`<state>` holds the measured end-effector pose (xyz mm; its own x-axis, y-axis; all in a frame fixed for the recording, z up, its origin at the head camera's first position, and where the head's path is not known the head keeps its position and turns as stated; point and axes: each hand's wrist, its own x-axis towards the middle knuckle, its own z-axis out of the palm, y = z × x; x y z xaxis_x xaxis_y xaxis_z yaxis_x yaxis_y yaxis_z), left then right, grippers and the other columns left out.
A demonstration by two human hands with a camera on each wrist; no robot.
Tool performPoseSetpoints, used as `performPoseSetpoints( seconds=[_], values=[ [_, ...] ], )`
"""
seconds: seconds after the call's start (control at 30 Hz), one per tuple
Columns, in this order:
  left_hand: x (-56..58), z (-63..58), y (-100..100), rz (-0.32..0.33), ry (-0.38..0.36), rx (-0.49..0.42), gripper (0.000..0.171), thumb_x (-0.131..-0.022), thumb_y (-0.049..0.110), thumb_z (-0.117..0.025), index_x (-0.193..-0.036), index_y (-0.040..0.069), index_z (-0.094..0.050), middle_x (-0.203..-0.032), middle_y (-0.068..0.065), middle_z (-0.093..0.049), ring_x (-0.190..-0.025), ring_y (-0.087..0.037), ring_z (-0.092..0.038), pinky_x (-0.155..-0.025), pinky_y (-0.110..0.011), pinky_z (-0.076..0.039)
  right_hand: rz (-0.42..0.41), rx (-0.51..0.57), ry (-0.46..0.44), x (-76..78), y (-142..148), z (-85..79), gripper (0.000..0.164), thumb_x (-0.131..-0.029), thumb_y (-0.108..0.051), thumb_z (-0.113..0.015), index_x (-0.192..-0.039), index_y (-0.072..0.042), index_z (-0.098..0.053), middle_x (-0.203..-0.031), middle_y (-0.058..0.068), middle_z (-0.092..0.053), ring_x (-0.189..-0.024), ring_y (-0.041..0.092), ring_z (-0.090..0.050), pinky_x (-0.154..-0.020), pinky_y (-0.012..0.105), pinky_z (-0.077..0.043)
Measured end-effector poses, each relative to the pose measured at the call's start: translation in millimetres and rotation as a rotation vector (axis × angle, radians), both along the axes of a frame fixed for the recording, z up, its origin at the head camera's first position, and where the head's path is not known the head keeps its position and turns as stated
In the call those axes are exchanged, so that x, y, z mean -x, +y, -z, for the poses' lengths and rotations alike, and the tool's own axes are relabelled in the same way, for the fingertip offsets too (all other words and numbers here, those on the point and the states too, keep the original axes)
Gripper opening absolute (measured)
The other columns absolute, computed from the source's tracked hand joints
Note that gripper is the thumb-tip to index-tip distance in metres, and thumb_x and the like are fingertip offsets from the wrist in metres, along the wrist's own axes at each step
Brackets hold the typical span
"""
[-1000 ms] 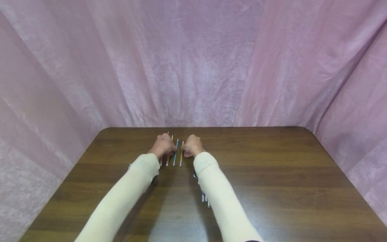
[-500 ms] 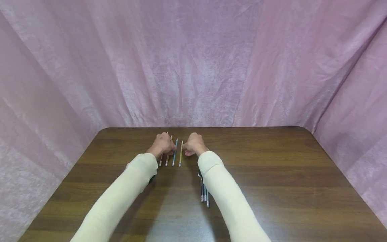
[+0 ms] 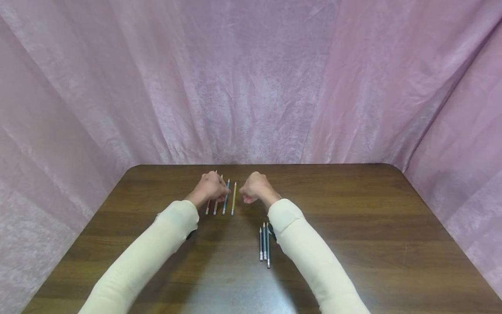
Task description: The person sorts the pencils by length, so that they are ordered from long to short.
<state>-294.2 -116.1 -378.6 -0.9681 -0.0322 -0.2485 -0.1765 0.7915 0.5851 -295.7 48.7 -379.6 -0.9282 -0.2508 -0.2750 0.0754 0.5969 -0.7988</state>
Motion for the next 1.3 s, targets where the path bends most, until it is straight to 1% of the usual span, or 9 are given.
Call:
performPoseSetpoints(
  seconds=[0.07,0.13,0.3,0.5,0.67,0.8,0.9,1.07,1.3],
  values=[
    [-2.9,-0.3,0,0.013,0.003,-0.039,0.010,-0.089,0.007,-0.074,-0.080,0.002,-0.076,-0.062,-0.006,-0.069,-0.054,-0.013,-0.068,-0.062,-0.030,-0.062,-0.020,-0.001,0.007,-5.5,5,-3.0,0.018,-0.093,-0.006,-0.068,-0.098,0.012,-0.071,-0.074,0.015,-0.071,-0.055,0.014,-0.068,-0.059,0.027,-0.061],
    [-6.8,-0.4,1,0.021,0.001,-0.099,0.008,-0.088,0.003,-0.073,-0.080,0.000,-0.074,-0.063,-0.008,-0.069,-0.055,-0.016,-0.069,-0.061,-0.030,-0.062,-0.036,-0.006,0.016,-9.8,10,-4.7,0.018,-0.094,-0.006,-0.068,-0.098,0.011,-0.071,-0.074,0.015,-0.071,-0.056,0.014,-0.068,-0.060,0.027,-0.062],
    [-21.7,-1.5,2,0.084,0.003,-0.179,0.006,-0.088,0.001,-0.072,-0.084,-0.003,-0.074,-0.068,-0.013,-0.071,-0.063,-0.023,-0.072,-0.063,-0.031,-0.062,-0.061,-0.019,0.026,-19.9,23,-11.6,0.017,-0.094,-0.006,-0.066,-0.098,0.011,-0.071,-0.072,0.013,-0.070,-0.057,0.014,-0.068,-0.061,0.028,-0.062],
    [-41.1,-3.0,6,0.162,0.034,-0.212,0.006,-0.087,0.002,-0.073,-0.086,-0.004,-0.075,-0.066,-0.012,-0.071,-0.060,-0.021,-0.072,-0.056,-0.028,-0.061,-0.072,0.007,0.026,-34.4,36,-16.1,0.014,-0.093,-0.001,-0.062,-0.095,0.009,-0.072,-0.070,0.011,-0.069,-0.056,0.013,-0.067,-0.057,0.027,-0.061],
    [-52.5,-4.1,13,0.218,0.046,-0.246,0.007,-0.086,-0.001,-0.070,-0.085,-0.006,-0.076,-0.062,-0.008,-0.070,-0.057,-0.019,-0.071,-0.056,-0.028,-0.061,-0.075,0.012,0.034,-45.1,48,-14.9,0.014,-0.092,-0.001,-0.063,-0.095,0.010,-0.072,-0.067,0.010,-0.068,-0.055,0.012,-0.066,-0.056,0.027,-0.061],
    [-59.7,-5.0,20,0.243,0.025,-0.287,0.007,-0.085,0.000,-0.072,-0.083,-0.007,-0.075,-0.060,-0.007,-0.069,-0.057,-0.018,-0.071,-0.057,-0.028,-0.061,-0.066,0.026,0.028,-52.3,59,-10.7,0.014,-0.092,-0.001,-0.064,-0.096,0.011,-0.071,-0.069,0.011,-0.069,-0.056,0.013,-0.066,-0.057,0.028,-0.061],
    [-63.8,-2.8,30,0.264,0.001,-0.302,0.009,-0.085,0.002,-0.074,-0.083,-0.007,-0.074,-0.059,-0.007,-0.069,-0.058,-0.019,-0.071,-0.058,-0.030,-0.062,-0.057,0.037,0.027,-57.6,70,-6.5,0.014,-0.092,0.000,-0.063,-0.096,0.012,-0.070,-0.070,0.012,-0.069,-0.056,0.013,-0.066,-0.057,0.029,-0.061],
    [-70.2,4.1,48,0.285,-0.023,-0.312,0.007,-0.083,0.000,-0.076,-0.079,-0.005,-0.074,-0.057,-0.008,-0.068,-0.053,-0.017,-0.069,-0.055,-0.028,-0.061,-0.051,0.058,0.015,-66.4,86,-0.5,0.014,-0.093,0.002,-0.061,-0.096,0.014,-0.068,-0.072,0.014,-0.068,-0.057,0.013,-0.066,-0.058,0.030,-0.062],
    [-79.5,12.6,74,0.307,-0.097,-0.348,0.009,-0.081,-0.006,-0.074,-0.073,-0.003,-0.072,-0.059,-0.011,-0.068,-0.048,-0.013,-0.065,-0.050,-0.026,-0.059,-0.025,0.062,0.004,-76.0,103,5.9,0.014,-0.093,0.001,-0.063,-0.096,0.013,-0.068,-0.072,0.012,-0.067,-0.058,0.013,-0.066,-0.058,0.030,-0.062]
  ],
)
